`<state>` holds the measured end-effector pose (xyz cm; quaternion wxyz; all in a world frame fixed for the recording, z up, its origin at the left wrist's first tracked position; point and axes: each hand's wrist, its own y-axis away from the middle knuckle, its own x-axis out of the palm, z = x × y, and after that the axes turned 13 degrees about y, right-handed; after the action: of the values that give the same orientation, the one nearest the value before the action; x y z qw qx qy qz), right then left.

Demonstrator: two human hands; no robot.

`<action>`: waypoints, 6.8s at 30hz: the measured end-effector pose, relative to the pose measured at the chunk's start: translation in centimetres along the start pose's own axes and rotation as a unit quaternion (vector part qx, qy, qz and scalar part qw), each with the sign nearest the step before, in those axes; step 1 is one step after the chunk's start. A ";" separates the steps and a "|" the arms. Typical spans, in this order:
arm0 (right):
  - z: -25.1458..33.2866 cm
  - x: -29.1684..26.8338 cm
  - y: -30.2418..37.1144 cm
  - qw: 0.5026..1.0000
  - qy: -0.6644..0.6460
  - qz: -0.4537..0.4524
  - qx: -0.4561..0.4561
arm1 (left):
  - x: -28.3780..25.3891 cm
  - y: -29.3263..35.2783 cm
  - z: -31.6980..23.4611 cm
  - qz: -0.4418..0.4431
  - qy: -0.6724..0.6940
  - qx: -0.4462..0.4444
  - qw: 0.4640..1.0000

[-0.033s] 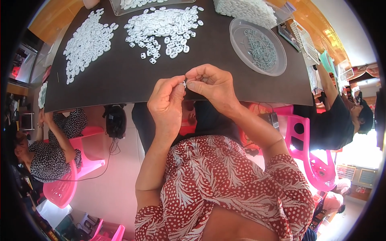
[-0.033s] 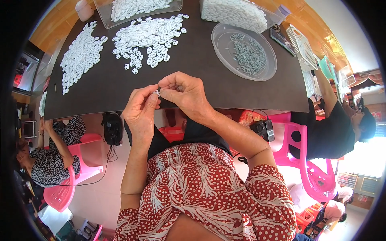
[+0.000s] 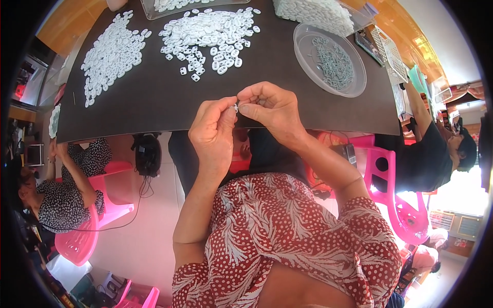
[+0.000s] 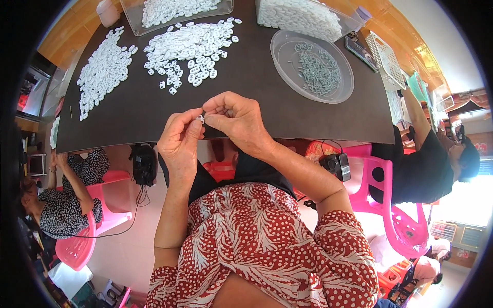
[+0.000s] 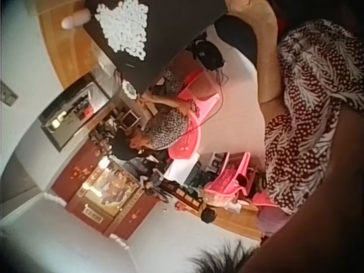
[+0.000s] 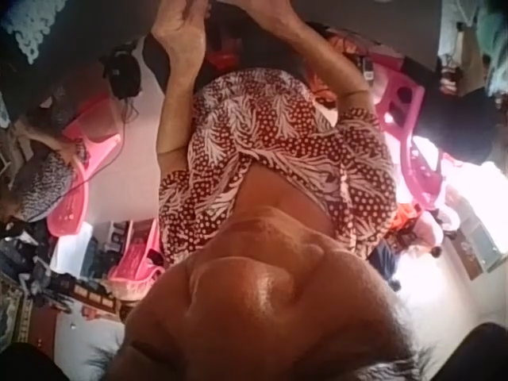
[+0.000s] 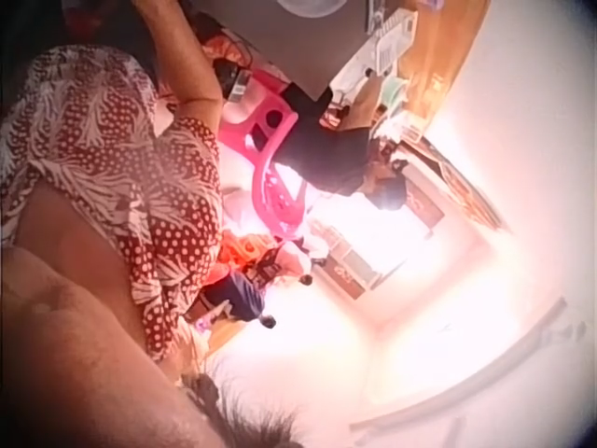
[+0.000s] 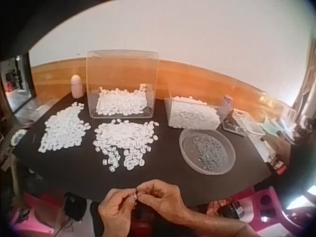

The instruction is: Assembling small white plastic components by fitting them together at a workshop table.

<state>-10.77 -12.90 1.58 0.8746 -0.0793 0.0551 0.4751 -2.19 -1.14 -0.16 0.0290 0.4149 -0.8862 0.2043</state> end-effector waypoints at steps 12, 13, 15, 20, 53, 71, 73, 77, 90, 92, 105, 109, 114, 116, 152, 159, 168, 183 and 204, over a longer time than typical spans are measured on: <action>-0.2 0.5 0.0 0.999 0.037 -0.017 0.019 | 0.9 0.4 1.2 -0.023 -0.108 0.096 0.989; -0.2 0.4 -0.1 0.999 0.044 -0.015 0.020 | 0.9 0.4 1.3 -0.028 -0.106 0.085 0.990; -0.5 0.3 -0.3 0.998 0.052 -0.010 0.017 | 0.9 0.5 1.7 -0.029 -0.099 0.084 0.991; -0.7 -0.1 -1.2 0.995 0.097 0.004 0.001 | 1.0 0.0 1.6 -0.028 -0.084 0.055 0.995; 0.1 -3.6 -5.0 0.993 0.008 0.075 0.088 | 0.9 -1.7 0.6 -0.120 0.234 -0.180 0.948; 0.1 -1.3 -2.9 0.998 0.011 -0.006 0.057 | 2.0 -1.0 0.0 -0.161 0.233 -0.172 0.944; -0.1 -1.0 -2.7 0.999 0.024 -0.016 0.039 | 1.9 -1.0 0.0 -0.165 0.244 -0.175 0.940; 0.2 -0.6 -2.7 0.999 0.025 -0.031 0.034 | 1.8 -0.8 0.1 -0.167 0.242 -0.175 0.940; 0.1 -0.1 -2.2 0.996 0.058 -0.063 0.009 | 1.6 -0.5 0.6 -0.160 0.218 -0.162 0.949; 0.0 -0.2 -2.3 0.998 0.044 -0.055 0.011 | 1.6 -0.5 0.5 -0.160 0.216 -0.163 0.949; -0.8 1.0 -1.3 0.998 0.031 -0.052 -0.021 | 1.8 -0.3 0.5 -0.165 0.255 -0.139 0.943; -0.4 1.4 -1.0 0.993 0.079 -0.055 -0.061 | 1.6 -0.4 0.2 -0.155 0.269 -0.146 0.939; 0.4 1.3 -0.7 0.951 0.250 -0.072 -0.165 | 1.5 -0.5 -0.7 -0.160 0.294 -0.167 0.927; 0.7 1.5 -0.5 0.946 0.264 -0.076 -0.170 | 1.6 -0.5 -1.0 -0.169 0.296 -0.175 0.924; -0.6 1.6 0.2 0.897 0.272 -0.160 -0.308 | 1.7 0.7 1.3 -0.087 0.269 -0.035 0.959; -1.0 1.8 -0.1 0.875 0.284 -0.185 -0.347 | 2.3 1.1 0.9 -0.123 0.280 -0.029 0.952; 0.0 1.6 0.5 0.900 0.274 -0.151 -0.304 | 2.6 1.3 -0.1 -0.126 0.275 -0.037 0.952; -0.9 1.6 0.1 0.867 0.267 -0.200 -0.370 | 3.6 1.8 0.5 -0.117 0.234 -0.002 0.965; 1.1 -5.5 -5.1 0.830 0.393 -0.221 -0.328 | 1.6 -3.4 2.0 -0.029 -0.177 0.059 0.982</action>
<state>-9.44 -19.93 4.09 0.7833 -0.5514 0.2166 0.1883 -0.52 -5.00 -0.46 -0.1466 0.4709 -0.8514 0.1786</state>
